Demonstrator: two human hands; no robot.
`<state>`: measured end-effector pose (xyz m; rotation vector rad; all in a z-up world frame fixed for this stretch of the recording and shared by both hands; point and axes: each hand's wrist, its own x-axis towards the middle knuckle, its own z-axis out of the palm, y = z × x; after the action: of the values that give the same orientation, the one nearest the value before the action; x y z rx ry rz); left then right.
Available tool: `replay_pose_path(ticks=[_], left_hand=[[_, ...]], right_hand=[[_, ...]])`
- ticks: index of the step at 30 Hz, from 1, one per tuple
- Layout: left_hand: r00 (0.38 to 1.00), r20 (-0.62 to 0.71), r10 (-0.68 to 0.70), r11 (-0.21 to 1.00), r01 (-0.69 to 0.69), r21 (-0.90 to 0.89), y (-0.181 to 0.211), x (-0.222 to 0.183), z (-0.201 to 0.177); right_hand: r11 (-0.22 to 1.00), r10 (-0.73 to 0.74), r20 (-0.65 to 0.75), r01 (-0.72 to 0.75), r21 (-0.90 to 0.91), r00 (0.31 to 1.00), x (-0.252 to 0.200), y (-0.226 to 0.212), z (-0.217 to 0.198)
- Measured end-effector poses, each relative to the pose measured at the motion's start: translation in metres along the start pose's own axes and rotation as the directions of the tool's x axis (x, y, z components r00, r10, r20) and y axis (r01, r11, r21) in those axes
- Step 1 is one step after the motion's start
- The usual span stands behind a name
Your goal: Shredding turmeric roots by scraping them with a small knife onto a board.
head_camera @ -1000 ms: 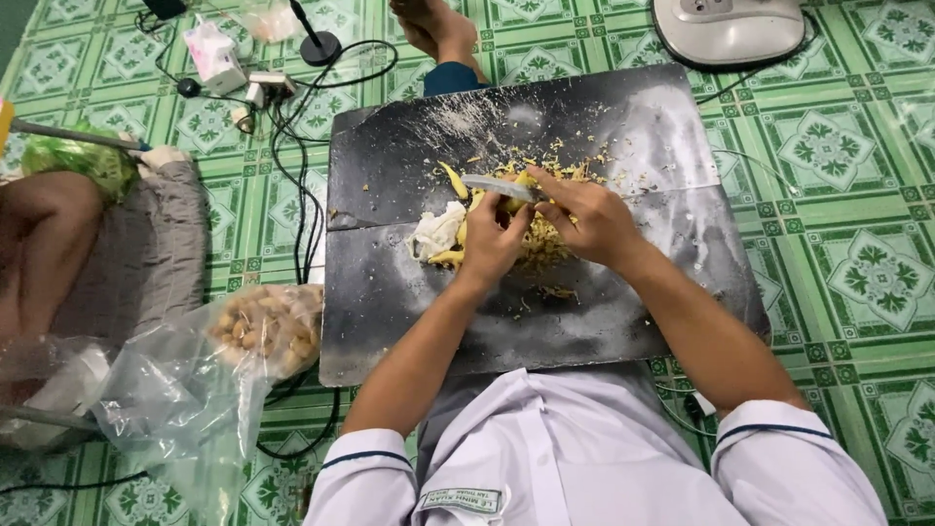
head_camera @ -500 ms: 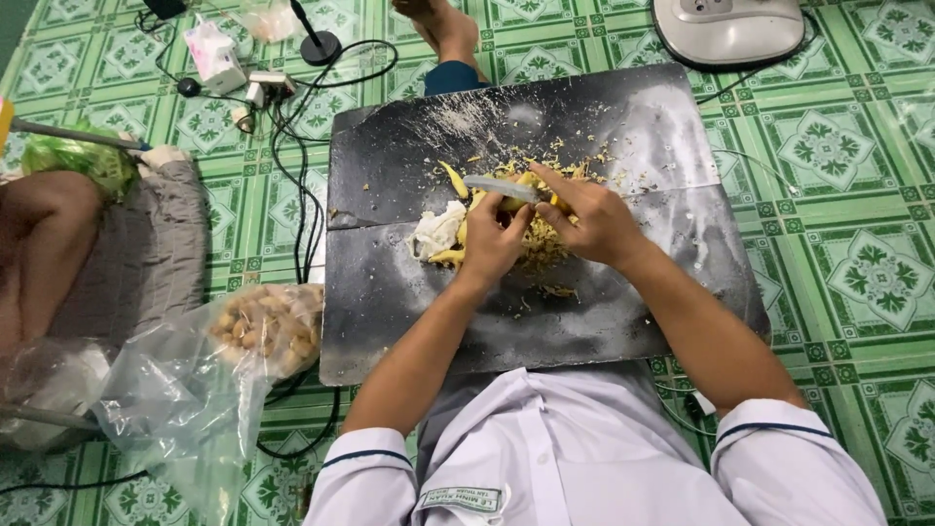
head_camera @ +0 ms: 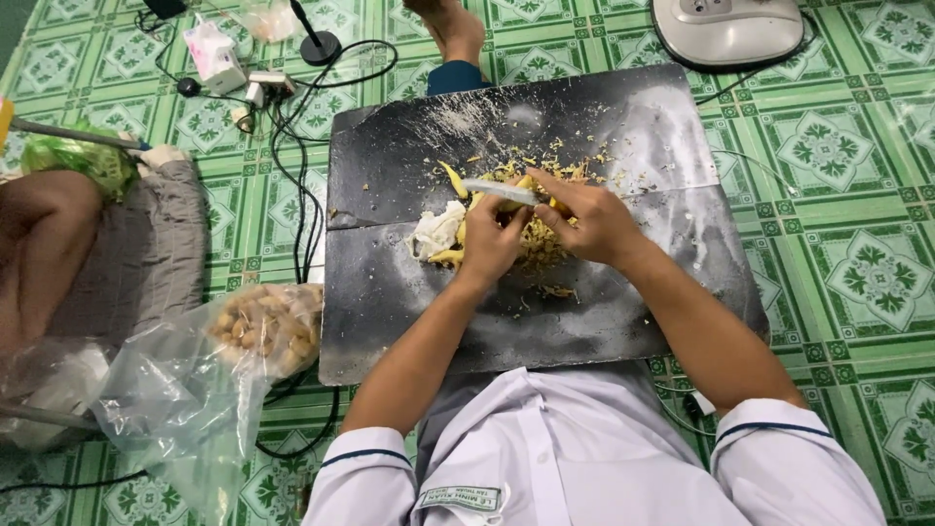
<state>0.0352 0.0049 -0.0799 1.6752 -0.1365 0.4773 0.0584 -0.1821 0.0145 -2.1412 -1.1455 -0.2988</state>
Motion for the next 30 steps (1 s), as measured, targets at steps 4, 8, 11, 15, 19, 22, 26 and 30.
replay_pose_path(ticks=[4,8,11,15,19,22,26,30], left_hand=[[1.0,0.027,0.007,1.0,-0.007,-0.006,0.004,-0.001,-0.003],[1.0,0.022,0.005,1.0,-0.006,0.008,-0.003,0.001,-0.001],[1.0,0.029,-0.009,1.0,0.009,-0.006,-0.002,0.002,0.001],[1.0,0.009,0.003,0.998,-0.003,0.058,0.012,0.0,-0.002],[1.0,-0.002,-0.021,1.0,0.021,0.018,0.007,-0.004,-0.004],[0.998,0.008,-0.057,0.998,0.056,0.024,0.001,-0.001,-0.002],[0.997,0.006,-0.071,0.997,0.071,0.001,-0.002,0.001,0.0],[0.998,0.008,-0.069,0.997,0.069,0.024,0.0,0.001,0.0]], right_hand=[[1.0,0.007,0.017,-0.007,-0.009,1.0,-0.003,0.012,0.007],[1.0,0.017,-0.008,-0.017,-0.018,1.0,-0.003,0.016,0.009],[0.999,0.038,-0.018,-0.038,-0.001,0.999,-0.003,0.012,0.004],[0.999,0.049,-0.038,-0.049,0.012,0.998,0.0,-0.003,0.001],[0.999,0.051,0.007,-0.051,0.008,0.999,-0.001,-0.007,0.0],[0.999,0.024,-0.036,-0.026,-0.042,0.999,0.0,-0.009,-0.002],[0.998,0.048,-0.06,-0.05,-0.038,0.997,-0.002,-0.002,0.004],[0.997,0.074,-0.061,-0.074,-0.005,0.995,-0.004,0.007,0.009]])
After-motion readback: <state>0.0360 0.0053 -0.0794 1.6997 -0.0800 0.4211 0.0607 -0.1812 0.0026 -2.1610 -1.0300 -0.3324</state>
